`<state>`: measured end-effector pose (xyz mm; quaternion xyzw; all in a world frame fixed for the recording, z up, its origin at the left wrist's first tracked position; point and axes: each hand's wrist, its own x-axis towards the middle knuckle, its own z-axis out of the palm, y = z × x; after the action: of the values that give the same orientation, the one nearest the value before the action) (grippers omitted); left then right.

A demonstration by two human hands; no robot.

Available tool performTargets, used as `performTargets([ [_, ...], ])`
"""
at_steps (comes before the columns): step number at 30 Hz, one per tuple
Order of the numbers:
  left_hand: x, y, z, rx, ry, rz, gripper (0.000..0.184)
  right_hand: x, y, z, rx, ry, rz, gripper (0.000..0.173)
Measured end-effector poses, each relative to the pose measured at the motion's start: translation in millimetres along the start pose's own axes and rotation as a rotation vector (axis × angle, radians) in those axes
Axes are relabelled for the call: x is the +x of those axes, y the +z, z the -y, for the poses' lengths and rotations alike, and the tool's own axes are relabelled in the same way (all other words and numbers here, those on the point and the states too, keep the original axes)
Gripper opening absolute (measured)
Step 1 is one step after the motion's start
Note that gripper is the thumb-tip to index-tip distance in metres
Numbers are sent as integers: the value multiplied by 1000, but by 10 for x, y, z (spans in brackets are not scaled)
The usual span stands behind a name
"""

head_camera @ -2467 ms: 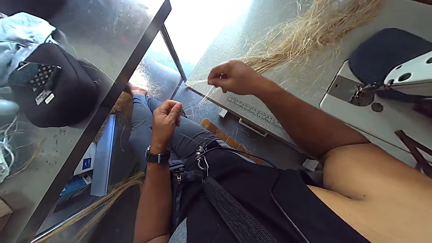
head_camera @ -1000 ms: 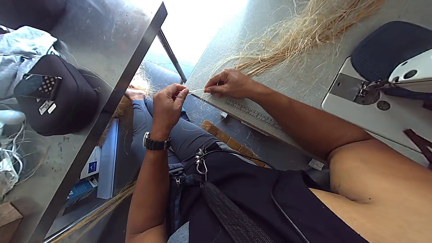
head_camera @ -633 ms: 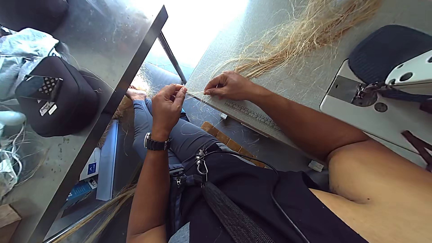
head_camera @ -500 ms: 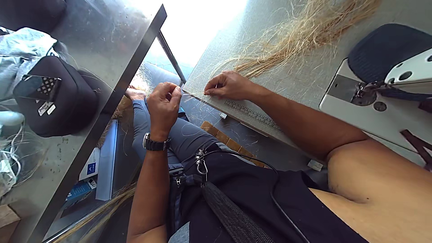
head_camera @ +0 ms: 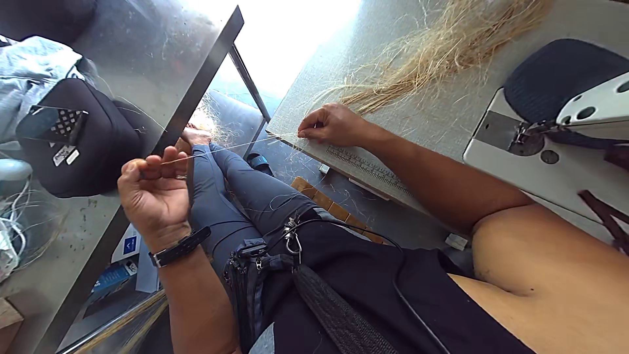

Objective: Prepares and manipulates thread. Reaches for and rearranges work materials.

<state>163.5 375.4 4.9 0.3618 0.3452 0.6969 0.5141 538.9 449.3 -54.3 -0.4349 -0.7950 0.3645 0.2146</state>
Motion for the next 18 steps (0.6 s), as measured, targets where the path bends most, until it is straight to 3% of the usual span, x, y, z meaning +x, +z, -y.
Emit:
performTargets([
  [6,-188,-581,-515,-78,91,-122,37,4,15,16,-21,12,-13,20],
  [11,-399,-959,-890,89,302,-418,46,15,31,9,-53,-6,-27,20],
  [14,-489,-956,-867,514,285,-525,34,19,43,11,-71,-16,-31,20],
  [16,-522,-870,-764,1037,196,-419,15,21,50,16,-85,-17,-32,21],
  [18,-497,-781,-646,1482,50,-177,39,20,60,12,-96,-16,-33,21],
])
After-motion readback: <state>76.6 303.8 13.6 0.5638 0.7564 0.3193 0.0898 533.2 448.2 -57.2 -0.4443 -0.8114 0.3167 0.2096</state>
